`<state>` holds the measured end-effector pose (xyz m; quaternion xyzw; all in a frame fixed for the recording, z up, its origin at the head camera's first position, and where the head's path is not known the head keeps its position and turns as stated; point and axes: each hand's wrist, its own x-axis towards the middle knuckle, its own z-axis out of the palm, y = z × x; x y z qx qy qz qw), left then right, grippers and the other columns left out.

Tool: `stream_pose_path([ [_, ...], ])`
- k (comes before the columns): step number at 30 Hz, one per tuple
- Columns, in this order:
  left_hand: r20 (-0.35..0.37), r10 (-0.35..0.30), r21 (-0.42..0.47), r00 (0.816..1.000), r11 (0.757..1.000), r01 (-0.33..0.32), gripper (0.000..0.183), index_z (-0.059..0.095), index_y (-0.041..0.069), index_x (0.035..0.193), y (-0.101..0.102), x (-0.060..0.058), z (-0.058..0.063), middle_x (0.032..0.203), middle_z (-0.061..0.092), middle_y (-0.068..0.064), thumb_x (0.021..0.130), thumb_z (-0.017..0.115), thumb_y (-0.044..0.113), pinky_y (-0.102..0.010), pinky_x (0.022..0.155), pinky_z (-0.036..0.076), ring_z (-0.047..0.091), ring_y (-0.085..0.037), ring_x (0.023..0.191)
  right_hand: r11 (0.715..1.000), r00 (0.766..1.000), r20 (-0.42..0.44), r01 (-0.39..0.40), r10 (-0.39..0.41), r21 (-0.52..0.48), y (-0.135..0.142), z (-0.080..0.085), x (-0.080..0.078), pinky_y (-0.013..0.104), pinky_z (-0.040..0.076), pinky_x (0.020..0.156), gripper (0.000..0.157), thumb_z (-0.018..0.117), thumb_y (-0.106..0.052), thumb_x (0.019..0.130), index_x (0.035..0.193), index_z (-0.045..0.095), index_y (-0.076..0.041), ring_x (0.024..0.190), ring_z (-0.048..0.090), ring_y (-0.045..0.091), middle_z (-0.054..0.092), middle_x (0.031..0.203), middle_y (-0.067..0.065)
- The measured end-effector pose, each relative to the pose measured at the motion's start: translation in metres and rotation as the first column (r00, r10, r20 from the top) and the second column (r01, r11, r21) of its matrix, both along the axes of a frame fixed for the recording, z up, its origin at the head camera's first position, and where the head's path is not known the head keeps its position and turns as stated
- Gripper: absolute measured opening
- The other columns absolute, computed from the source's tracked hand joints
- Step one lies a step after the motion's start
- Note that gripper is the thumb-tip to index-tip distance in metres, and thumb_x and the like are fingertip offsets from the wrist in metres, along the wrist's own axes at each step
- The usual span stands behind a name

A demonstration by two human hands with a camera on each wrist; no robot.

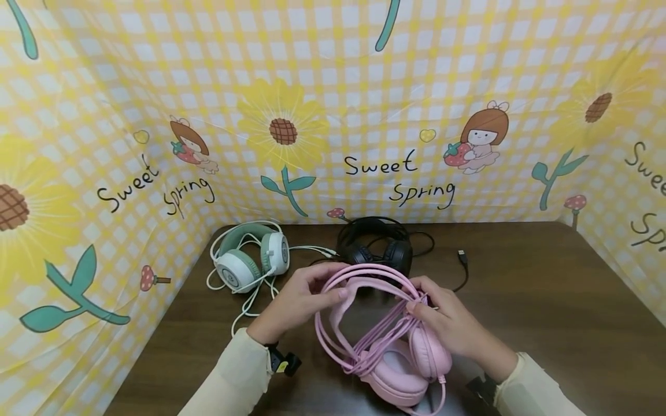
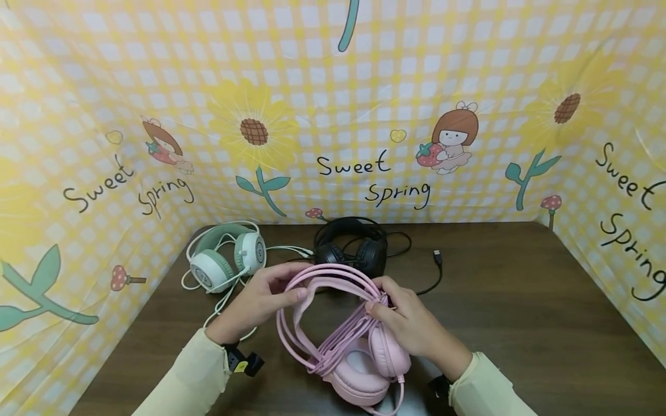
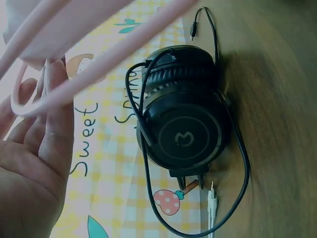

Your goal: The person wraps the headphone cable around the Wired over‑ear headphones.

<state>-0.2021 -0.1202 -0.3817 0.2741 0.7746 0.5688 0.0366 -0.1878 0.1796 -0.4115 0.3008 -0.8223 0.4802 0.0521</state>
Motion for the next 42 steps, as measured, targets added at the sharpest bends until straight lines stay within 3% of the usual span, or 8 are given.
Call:
stream_pose_path([
  [9,0.034,-0.002,-0.057,0.999,0.998,0.004,0.034,0.065,0.009,0.124,-0.005,-0.002,-0.005,0.105,0.068,-0.004,0.091,0.069,0.017,-0.031,0.075,0.054,0.065,-0.020,0.089,0.998,0.999,0.043,-0.013,0.016,-0.069,0.015,-0.003,-0.001,0.028,0.050,0.077,0.022,0.052,-0.004,0.095,0.111,0.060,-0.017,0.088,0.064,0.014,0.069,0.101,-0.001],
  [19,0.086,-0.020,-0.032,0.996,0.999,0.023,0.032,0.065,0.005,0.123,-0.008,-0.007,-0.004,0.106,0.068,-0.009,0.094,0.066,0.018,-0.041,0.073,0.056,0.067,-0.026,0.087,0.996,0.992,0.117,0.047,-0.038,-0.076,0.029,-0.006,-0.002,0.030,0.048,0.080,0.018,0.049,-0.009,0.098,0.112,0.061,-0.011,0.091,0.064,0.016,0.070,0.101,-0.001],
  [25,0.083,-0.009,-0.078,0.996,0.997,0.016,0.029,0.065,0.003,0.121,-0.012,-0.016,-0.006,0.103,0.068,-0.011,0.095,0.064,0.016,-0.047,0.074,0.055,0.068,-0.027,0.086,0.992,0.987,0.147,0.083,-0.069,-0.091,0.039,-0.005,-0.002,0.026,0.045,0.086,0.020,0.047,-0.009,0.099,0.113,0.062,-0.006,0.099,0.062,0.016,0.069,0.104,-0.001],
  [32,0.088,0.013,-0.157,0.996,0.988,0.001,0.027,0.067,0.008,0.119,-0.017,-0.028,-0.012,0.095,0.069,-0.007,0.096,0.063,0.020,-0.035,0.070,0.057,0.068,-0.029,0.084,0.986,0.992,0.101,0.084,-0.069,-0.145,0.056,-0.009,-0.003,0.020,0.042,0.088,0.023,0.044,-0.004,0.100,0.114,0.062,-0.003,0.101,0.062,0.014,0.069,0.107,0.008],
  [42,0.165,0.047,-0.191,0.985,0.981,-0.015,0.033,0.066,0.010,0.121,-0.026,-0.044,-0.023,0.105,0.067,-0.009,0.094,0.066,0.028,-0.038,0.067,0.057,0.067,-0.037,0.089,0.973,0.990,0.109,0.109,-0.089,-0.201,0.083,-0.014,0.001,0.018,0.043,0.088,0.025,0.039,-0.003,0.102,0.114,0.059,0.004,0.100,0.063,0.012,0.068,0.108,0.015],
])
